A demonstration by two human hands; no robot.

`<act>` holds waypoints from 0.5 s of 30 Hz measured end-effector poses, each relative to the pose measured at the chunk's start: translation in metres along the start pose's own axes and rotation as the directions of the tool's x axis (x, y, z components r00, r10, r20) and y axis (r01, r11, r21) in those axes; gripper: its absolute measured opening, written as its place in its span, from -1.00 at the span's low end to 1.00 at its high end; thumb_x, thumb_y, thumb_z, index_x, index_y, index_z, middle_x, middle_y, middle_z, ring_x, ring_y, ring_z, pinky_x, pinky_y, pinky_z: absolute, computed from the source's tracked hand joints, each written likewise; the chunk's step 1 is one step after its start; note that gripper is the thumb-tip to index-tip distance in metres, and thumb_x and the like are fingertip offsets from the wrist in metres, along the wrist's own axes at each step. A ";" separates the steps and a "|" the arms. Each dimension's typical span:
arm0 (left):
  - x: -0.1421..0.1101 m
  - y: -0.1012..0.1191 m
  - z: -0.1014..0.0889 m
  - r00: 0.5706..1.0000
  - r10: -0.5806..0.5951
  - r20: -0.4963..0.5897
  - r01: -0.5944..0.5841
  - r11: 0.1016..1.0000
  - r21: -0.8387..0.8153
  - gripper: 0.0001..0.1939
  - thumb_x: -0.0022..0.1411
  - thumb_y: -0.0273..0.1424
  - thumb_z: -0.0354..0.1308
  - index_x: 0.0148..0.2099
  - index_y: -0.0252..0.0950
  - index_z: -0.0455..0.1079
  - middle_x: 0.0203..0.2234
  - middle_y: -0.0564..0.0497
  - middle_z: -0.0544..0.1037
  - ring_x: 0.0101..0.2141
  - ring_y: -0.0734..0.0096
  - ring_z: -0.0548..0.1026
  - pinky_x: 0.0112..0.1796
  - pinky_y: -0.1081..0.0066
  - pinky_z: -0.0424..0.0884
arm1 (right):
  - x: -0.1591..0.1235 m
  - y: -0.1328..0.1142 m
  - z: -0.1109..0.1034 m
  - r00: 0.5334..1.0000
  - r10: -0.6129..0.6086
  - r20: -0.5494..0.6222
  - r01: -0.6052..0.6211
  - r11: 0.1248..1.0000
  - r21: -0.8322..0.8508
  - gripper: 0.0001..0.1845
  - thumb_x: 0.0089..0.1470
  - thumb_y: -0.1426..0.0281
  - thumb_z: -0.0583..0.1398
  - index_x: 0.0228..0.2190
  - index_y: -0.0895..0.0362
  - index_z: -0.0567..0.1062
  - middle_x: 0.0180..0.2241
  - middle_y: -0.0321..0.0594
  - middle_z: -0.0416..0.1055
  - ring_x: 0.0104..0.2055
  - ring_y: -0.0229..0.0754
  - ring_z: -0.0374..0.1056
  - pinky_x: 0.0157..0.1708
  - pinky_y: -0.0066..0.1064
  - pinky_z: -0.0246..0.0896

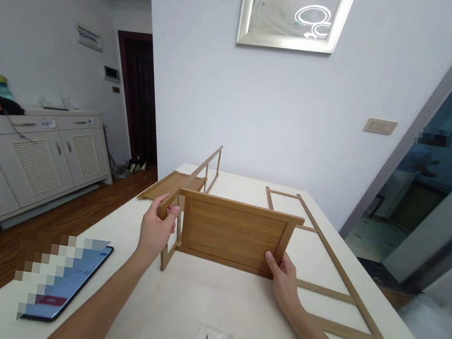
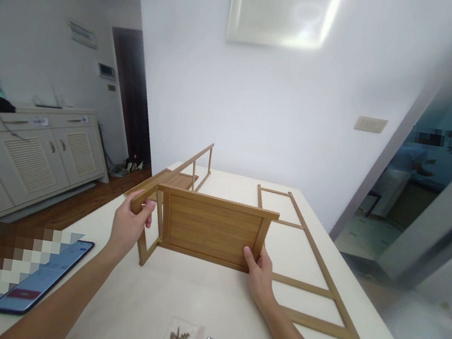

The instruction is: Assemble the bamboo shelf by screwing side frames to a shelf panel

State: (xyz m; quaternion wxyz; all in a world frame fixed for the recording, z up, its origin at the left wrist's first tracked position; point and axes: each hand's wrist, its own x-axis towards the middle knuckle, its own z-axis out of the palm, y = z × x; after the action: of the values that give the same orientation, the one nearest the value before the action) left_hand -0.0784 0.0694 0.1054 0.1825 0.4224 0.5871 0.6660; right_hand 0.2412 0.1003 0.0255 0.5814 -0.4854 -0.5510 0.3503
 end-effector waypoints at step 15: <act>-0.018 -0.047 0.010 0.984 -0.086 0.157 0.083 0.996 0.024 -0.60 0.15 -0.06 0.13 -0.52 -0.24 0.19 -0.74 0.20 0.19 -0.67 0.55 0.16 -0.60 0.50 0.13 | 0.009 0.012 -0.010 0.992 0.117 -0.040 -0.117 0.993 0.001 -0.61 -0.34 0.46 0.15 -0.33 0.13 0.54 -0.41 -0.32 0.51 -0.32 -0.09 0.34 -0.33 -0.37 0.23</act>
State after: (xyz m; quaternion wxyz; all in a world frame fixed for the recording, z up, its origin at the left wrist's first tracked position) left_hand -0.0721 0.0743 0.0545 0.2526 0.4500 0.5941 0.6171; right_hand 0.2536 0.1100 0.0179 0.5704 -0.5241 -0.5101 0.3739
